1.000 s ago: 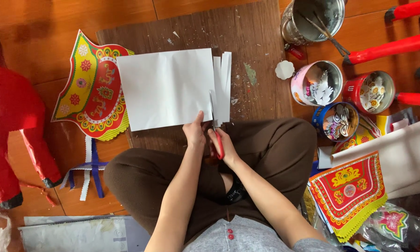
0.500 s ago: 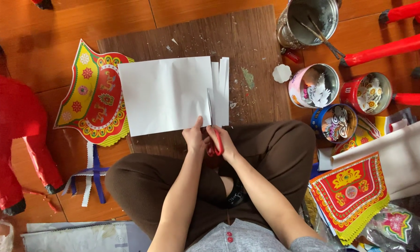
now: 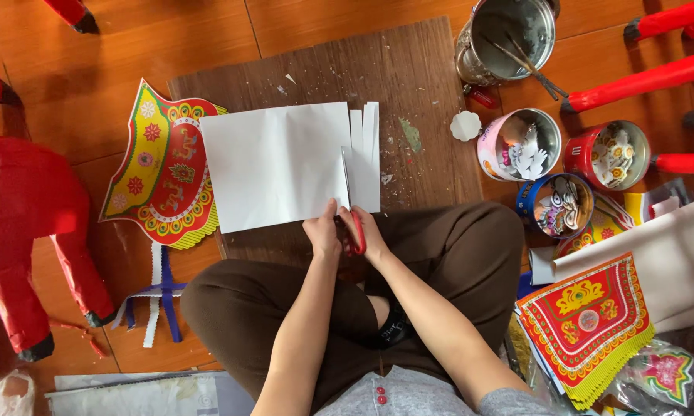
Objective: Cutting a white sheet of paper into thin strips using scissors
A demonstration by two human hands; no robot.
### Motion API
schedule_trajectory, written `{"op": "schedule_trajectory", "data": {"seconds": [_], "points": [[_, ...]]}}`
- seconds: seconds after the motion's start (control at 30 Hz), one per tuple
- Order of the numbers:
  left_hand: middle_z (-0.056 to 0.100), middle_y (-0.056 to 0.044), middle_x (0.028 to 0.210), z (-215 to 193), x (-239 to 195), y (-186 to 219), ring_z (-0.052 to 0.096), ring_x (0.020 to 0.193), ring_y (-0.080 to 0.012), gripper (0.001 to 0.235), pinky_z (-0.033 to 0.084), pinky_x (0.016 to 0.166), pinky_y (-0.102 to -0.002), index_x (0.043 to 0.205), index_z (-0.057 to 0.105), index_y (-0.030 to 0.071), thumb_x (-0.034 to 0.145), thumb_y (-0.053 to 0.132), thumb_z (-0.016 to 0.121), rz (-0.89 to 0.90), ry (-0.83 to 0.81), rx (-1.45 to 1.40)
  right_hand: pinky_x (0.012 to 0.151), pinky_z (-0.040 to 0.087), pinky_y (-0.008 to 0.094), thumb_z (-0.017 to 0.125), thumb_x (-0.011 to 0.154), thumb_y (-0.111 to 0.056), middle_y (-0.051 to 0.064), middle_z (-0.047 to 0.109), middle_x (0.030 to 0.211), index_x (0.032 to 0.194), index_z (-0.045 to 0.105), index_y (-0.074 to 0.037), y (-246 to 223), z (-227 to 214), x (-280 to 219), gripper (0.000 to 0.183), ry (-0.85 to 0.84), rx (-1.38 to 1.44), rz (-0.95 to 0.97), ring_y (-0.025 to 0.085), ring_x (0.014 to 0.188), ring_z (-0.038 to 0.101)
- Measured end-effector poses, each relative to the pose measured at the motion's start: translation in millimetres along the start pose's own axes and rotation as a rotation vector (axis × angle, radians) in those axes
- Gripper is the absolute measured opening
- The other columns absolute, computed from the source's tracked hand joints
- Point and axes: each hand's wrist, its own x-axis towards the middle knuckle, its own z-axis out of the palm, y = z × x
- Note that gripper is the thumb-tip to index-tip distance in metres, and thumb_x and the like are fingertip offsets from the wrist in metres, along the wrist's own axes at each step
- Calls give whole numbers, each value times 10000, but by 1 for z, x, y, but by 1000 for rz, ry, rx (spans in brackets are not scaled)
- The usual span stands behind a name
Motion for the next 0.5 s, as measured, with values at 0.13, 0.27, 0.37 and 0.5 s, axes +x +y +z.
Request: {"op": "schedule_trajectory", "data": {"seconds": [0.13, 0.27, 0.37, 0.5], "points": [[486, -113, 460, 0, -20, 24, 474, 412, -107, 392, 377, 358, -322, 542, 564, -80, 707, 113, 864, 17, -10, 11, 676, 481, 334, 518, 990, -569, 88, 565, 747, 933, 569, -79, 5, -9, 20, 496, -5, -148, -65, 190, 741, 558], [500, -130, 441, 4, -37, 49, 497, 366, -133, 398, 392, 339, -322, 541, 573, -101, 738, 113, 843, 31, -42, 34, 820, 453, 390, 490, 977, -631, 129, 590, 865, 973, 572, -65, 3, -9, 35, 572, 26, -226, -62, 250, 881, 540], [505, -133, 438, 7, -53, 74, 502, 365, -133, 394, 399, 330, -335, 537, 577, -103, 754, 105, 832, 47, -58, 26, 756, 475, 366, 523, 961, -603, 123, 603, 791, 924, 588, -73, -16, -1, 25, 535, 90, -261, -43, 239, 823, 572], [495, -142, 425, 3, -21, 29, 484, 334, -155, 414, 421, 333, -347, 524, 564, -115, 761, 107, 821, 35, -67, 10, 666, 506, 361, 580, 930, -567, 130, 605, 719, 849, 599, -79, -56, 11, -1, 495, 135, -275, -14, 231, 750, 595]]}}
